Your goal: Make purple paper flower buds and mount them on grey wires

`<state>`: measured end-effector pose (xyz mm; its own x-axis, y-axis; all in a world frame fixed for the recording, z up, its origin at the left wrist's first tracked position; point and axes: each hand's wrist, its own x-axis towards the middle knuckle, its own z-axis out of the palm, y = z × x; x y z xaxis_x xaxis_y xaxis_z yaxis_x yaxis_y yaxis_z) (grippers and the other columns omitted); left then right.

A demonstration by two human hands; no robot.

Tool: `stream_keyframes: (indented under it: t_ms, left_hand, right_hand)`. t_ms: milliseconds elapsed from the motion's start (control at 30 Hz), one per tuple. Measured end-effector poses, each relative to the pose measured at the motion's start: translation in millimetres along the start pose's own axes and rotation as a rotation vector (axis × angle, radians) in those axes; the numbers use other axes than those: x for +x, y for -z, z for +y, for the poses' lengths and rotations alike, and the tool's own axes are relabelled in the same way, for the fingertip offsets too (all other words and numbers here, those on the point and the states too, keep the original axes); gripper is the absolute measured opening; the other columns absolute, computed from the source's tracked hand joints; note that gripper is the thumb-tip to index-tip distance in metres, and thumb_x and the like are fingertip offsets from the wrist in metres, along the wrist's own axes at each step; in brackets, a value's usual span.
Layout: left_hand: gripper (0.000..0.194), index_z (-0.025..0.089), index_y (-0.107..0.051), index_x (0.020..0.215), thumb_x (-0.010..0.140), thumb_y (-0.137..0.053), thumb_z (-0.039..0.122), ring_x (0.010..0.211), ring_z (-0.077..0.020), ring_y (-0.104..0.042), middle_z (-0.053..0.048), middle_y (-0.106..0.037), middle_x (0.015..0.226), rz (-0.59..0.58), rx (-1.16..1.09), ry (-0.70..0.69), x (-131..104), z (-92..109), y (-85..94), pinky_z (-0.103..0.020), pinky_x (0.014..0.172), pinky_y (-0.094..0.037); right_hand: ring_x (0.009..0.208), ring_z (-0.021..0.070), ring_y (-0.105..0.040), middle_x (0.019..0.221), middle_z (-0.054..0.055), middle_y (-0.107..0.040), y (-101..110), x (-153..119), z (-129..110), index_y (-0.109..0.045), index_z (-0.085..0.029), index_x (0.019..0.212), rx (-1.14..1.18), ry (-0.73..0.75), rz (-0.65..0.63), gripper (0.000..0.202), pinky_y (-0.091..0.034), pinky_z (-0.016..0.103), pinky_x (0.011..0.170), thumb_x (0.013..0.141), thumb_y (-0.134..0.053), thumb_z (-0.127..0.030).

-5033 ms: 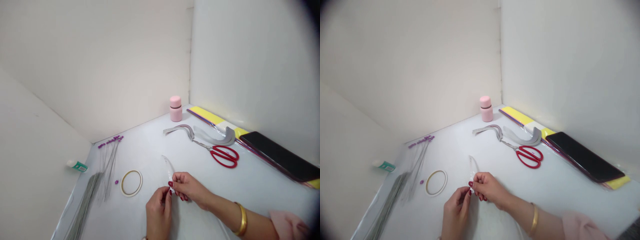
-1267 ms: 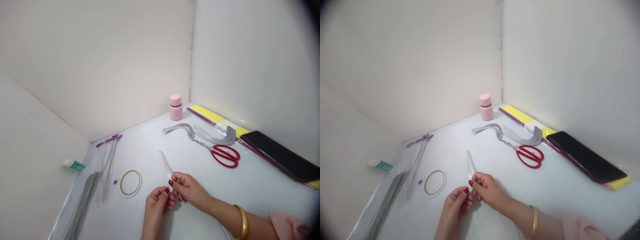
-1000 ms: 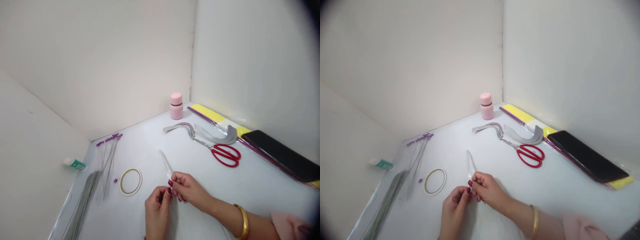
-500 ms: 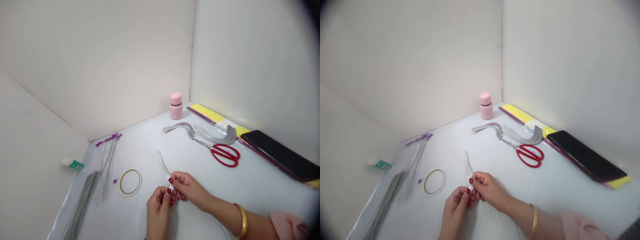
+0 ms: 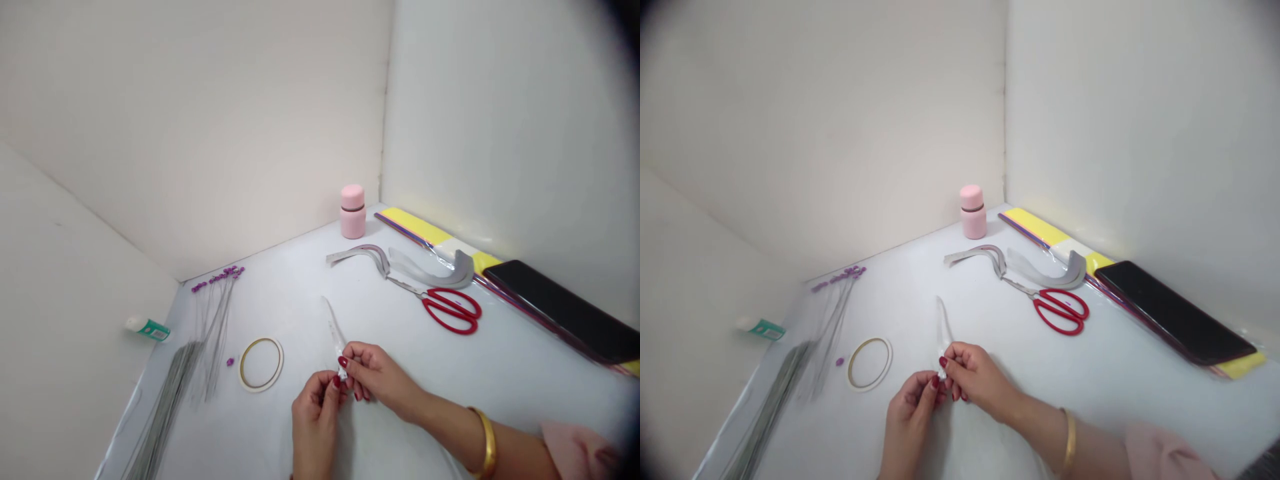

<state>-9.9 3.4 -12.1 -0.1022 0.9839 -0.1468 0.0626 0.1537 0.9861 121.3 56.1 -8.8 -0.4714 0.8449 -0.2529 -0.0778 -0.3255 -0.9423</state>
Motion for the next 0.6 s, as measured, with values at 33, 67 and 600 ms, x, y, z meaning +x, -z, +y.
stream_keyframes:
  t_ms: [33,67,600]
  left_hand:
    - [0.017,0.014,-0.061,0.076,0.082,-0.052,0.027,0.066,-0.0173,-0.058,-0.007,-0.068,0.073,0.006,0.016,-0.007,-0.1,-0.1,0.0,-0.027,0.063,-0.046]
    - [0.016,0.015,-0.061,0.075,0.082,-0.052,0.027,0.066,-0.0176,-0.059,-0.007,-0.067,0.072,0.012,0.032,-0.014,-0.5,-0.3,0.0,-0.026,0.062,-0.046]
    - [0.012,0.016,-0.061,0.067,0.077,-0.06,0.024,0.063,-0.0141,-0.054,-0.003,-0.06,0.065,-0.007,-0.257,0.111,-1.5,5.7,-3.0,-0.024,0.063,-0.041]
  right_hand:
    - [0.039,0.0049,-0.043,0.053,-0.005,-0.054,-0.2,-0.2,-0.1,-0.046,-0.017,0.07,0.004,-0.001,0.0,0.032,-0.028,0.017,0.037,0.078,-0.054,-0.047]
    - [0.039,0.0048,-0.043,0.053,-0.005,-0.054,-0.4,-0.5,-0.2,-0.046,-0.017,0.071,0.007,-0.003,-0.001,0.032,-0.028,0.017,0.037,0.078,-0.054,-0.047]
    - [0.043,0.0069,-0.044,0.053,-0.005,-0.051,-2.3,-3.6,-0.1,-0.047,-0.017,0.069,-0.095,0.053,0.038,0.03,-0.03,0.018,0.042,0.081,-0.051,-0.044]
